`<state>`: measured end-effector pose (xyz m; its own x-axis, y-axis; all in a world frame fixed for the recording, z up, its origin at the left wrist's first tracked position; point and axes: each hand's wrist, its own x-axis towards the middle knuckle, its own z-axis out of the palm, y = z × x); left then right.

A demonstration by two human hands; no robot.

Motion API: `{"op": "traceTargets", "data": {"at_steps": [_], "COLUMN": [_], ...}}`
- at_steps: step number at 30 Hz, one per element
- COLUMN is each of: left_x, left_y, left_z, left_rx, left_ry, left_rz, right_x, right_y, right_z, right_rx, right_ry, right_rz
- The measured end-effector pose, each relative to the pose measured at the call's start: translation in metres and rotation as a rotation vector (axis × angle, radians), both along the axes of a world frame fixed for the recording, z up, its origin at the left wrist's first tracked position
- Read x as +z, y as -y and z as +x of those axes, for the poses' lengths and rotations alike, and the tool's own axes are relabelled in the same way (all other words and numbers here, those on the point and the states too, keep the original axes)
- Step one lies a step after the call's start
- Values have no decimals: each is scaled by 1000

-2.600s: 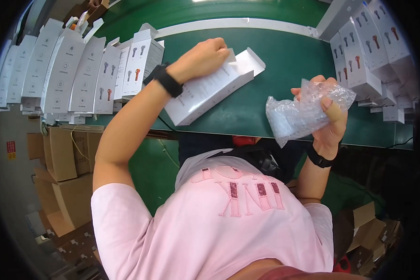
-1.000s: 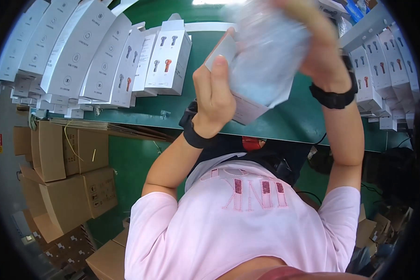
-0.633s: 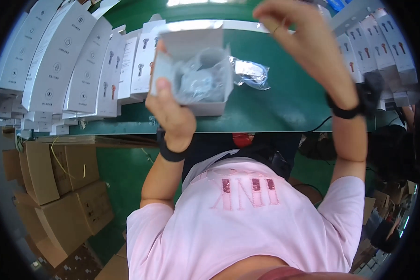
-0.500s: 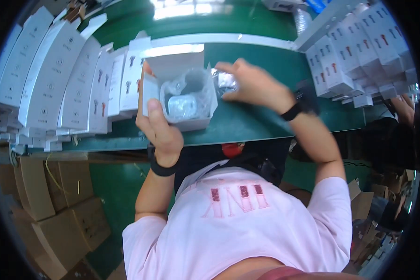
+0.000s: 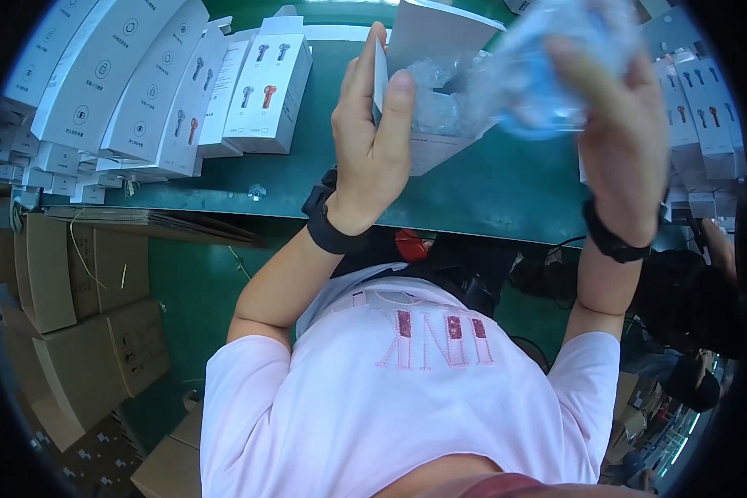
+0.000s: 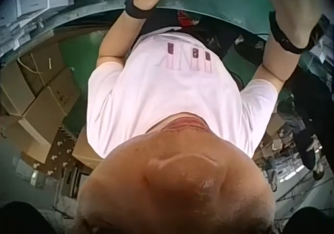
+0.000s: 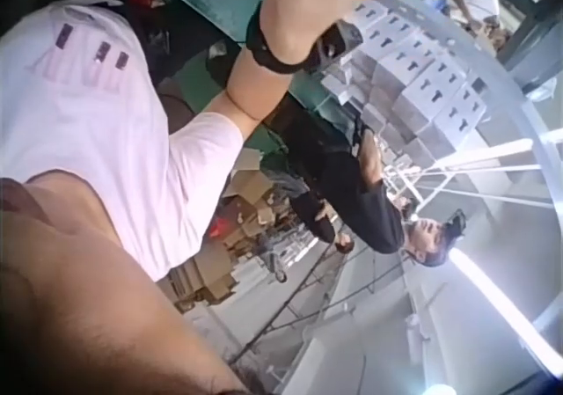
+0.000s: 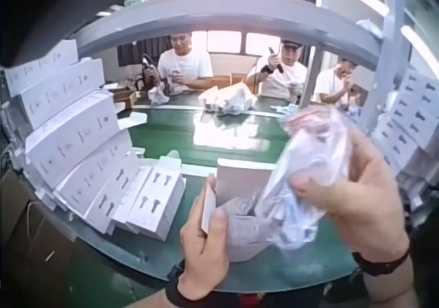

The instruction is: Packaging small electronic products into white boxes and bubble wrap pouches at a factory workbench.

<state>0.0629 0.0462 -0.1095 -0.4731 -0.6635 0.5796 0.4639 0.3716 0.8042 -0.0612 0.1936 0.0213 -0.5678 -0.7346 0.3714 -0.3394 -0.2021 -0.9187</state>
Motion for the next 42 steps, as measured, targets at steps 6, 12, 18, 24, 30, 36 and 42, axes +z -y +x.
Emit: {"op": "traceTargets", "data": {"at_steps": [6, 12, 18, 24, 30, 36, 42], "left_x": [-2, -10, -11, -12, -10, -14, -15], "left_y": [-7, -5, -8, -5, -2, 0, 26], "left_z": [4, 10, 10, 10, 10, 4, 25], "left_rx": [-24, -141, -223, -154, -190, -214, -158], "left_ry": [-42, -83, -113, -82, -139, -176, 0], "left_rz": [20, -26, 96, 9, 84, 15, -268], "right_x": [-33, -18, -28, 11, 25, -12, 42], "right_y": [41, 59, 62, 57, 64, 74, 28], "right_z": [33, 22, 27, 21, 17, -1, -14], "right_rx": [-165, -155, -243, 339, 253, 265, 2], "right_ry": [-801, -935, -991, -912, -1049, -1214, -836], "right_rz": [225, 246, 103, 761, 629, 615, 549]}}
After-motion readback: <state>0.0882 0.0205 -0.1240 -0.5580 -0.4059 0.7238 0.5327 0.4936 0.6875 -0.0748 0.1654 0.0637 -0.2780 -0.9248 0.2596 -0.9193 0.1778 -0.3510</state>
